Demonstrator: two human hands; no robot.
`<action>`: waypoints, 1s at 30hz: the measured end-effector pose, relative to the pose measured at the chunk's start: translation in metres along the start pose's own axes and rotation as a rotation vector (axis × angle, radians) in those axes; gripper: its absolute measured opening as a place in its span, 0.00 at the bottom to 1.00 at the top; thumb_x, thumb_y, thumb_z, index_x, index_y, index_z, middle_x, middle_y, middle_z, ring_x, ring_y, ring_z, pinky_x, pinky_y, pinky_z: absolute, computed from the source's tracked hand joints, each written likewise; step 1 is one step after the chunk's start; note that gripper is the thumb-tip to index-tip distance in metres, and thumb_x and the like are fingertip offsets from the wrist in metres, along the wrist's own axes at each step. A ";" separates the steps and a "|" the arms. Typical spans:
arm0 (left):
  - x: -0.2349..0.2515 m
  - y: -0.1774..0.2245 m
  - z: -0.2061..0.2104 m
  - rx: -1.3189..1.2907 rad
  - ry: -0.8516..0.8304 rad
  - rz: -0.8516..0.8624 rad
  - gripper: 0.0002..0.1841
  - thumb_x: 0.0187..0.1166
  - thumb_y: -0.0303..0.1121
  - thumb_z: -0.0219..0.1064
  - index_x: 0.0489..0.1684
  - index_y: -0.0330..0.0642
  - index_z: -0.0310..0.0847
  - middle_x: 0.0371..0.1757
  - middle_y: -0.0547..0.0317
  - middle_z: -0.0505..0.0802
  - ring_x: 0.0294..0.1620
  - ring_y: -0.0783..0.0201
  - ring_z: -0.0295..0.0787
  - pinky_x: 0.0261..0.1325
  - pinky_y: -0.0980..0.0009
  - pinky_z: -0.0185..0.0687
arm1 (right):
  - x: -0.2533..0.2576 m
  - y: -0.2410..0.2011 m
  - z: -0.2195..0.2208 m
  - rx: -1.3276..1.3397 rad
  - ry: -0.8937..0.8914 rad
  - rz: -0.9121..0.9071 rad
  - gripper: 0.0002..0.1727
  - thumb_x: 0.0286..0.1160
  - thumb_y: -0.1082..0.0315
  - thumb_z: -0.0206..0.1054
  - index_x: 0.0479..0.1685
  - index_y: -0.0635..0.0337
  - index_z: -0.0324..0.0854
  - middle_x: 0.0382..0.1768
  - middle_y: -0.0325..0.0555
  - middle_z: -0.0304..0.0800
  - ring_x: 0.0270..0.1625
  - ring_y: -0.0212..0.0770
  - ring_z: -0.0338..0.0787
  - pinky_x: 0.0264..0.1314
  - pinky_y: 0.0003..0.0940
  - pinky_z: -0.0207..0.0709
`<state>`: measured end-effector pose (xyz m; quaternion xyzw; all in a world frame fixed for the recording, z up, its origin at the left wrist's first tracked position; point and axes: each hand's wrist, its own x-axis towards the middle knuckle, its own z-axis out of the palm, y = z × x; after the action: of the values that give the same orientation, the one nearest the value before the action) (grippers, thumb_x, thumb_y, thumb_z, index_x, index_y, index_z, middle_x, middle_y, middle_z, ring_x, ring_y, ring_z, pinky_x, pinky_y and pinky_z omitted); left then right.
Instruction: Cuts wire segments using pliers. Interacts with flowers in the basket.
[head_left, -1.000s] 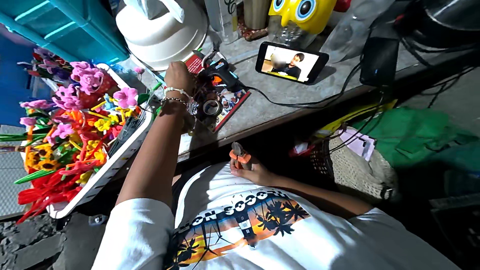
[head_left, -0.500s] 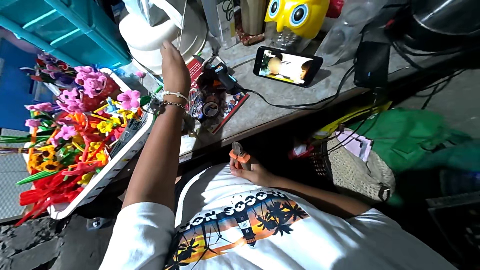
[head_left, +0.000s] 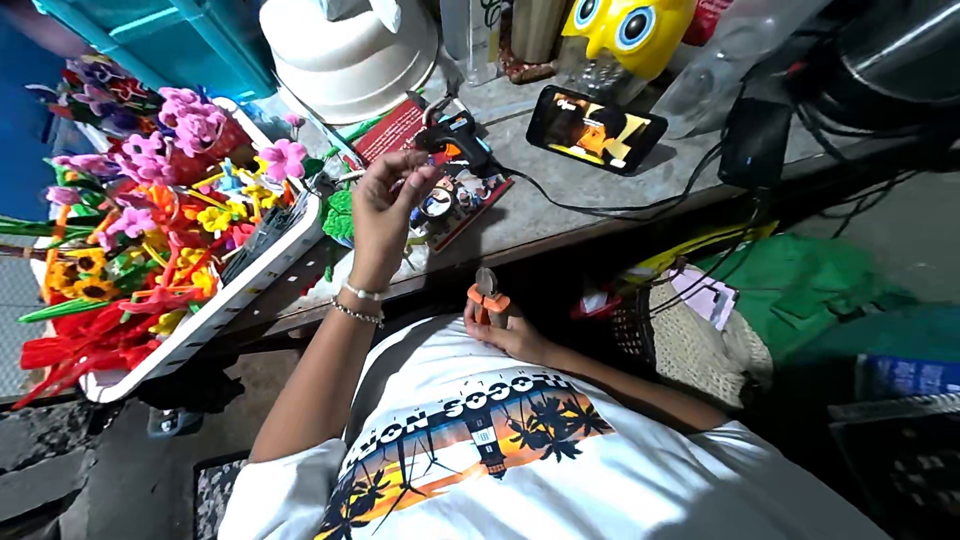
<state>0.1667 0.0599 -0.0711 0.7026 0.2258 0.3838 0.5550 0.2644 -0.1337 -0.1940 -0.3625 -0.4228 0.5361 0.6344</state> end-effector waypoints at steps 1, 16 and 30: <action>-0.013 0.002 -0.001 0.044 -0.012 -0.027 0.11 0.85 0.25 0.63 0.62 0.40 0.77 0.55 0.63 0.91 0.52 0.72 0.92 0.59 0.72 0.89 | 0.000 0.000 0.001 0.003 0.002 0.002 0.11 0.76 0.70 0.67 0.52 0.62 0.75 0.38 0.29 0.82 0.36 0.20 0.80 0.37 0.17 0.75; -0.039 -0.027 0.001 0.176 -0.003 0.057 0.13 0.81 0.20 0.66 0.60 0.32 0.79 0.52 0.55 0.94 0.49 0.72 0.93 0.57 0.75 0.89 | 0.001 0.004 0.000 -0.033 -0.006 -0.007 0.08 0.78 0.69 0.66 0.49 0.60 0.77 0.37 0.30 0.84 0.37 0.21 0.82 0.39 0.19 0.77; -0.043 -0.059 0.003 0.339 0.007 0.122 0.11 0.80 0.20 0.67 0.57 0.31 0.81 0.51 0.51 0.94 0.49 0.70 0.94 0.57 0.74 0.89 | 0.001 0.006 -0.002 -0.025 -0.006 -0.011 0.08 0.78 0.68 0.66 0.49 0.60 0.77 0.38 0.30 0.85 0.38 0.23 0.83 0.42 0.21 0.79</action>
<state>0.1493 0.0427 -0.1403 0.7971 0.2461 0.3757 0.4036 0.2635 -0.1317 -0.2003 -0.3665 -0.4333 0.5285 0.6314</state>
